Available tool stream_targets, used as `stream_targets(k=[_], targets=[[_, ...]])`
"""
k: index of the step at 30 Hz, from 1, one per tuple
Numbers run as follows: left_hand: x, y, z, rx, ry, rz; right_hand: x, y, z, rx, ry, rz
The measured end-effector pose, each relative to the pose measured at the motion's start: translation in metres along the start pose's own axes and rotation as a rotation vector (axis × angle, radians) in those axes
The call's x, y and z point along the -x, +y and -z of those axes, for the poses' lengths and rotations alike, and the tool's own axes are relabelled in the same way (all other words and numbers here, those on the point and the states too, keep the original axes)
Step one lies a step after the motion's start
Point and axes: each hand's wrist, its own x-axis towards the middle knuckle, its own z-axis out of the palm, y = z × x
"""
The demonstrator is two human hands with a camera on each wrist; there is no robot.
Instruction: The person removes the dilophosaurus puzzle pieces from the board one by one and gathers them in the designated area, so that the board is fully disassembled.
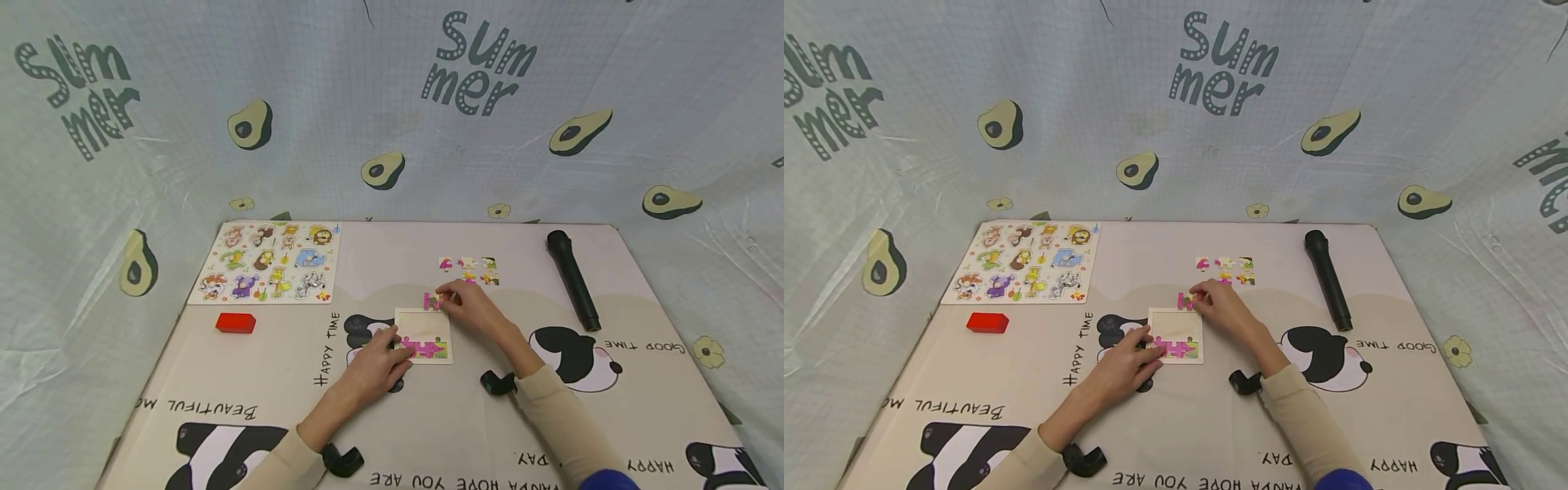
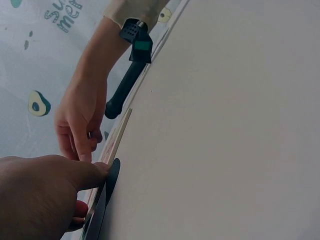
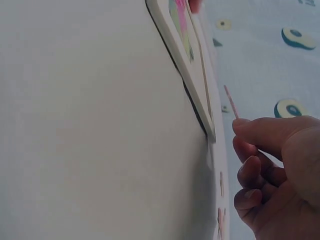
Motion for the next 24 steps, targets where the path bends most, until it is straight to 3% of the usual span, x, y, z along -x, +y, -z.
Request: stream_targets(k=[8,24], targets=[[0.000,0.000,-0.002,-0.012,0.021,-0.018,-0.009,0.016,0.011,0.052,0.057,0.003],[0.000,0.000,-0.001,0.004,-0.025,0.021,-0.024,0.025,0.025,0.127,0.048,0.002]])
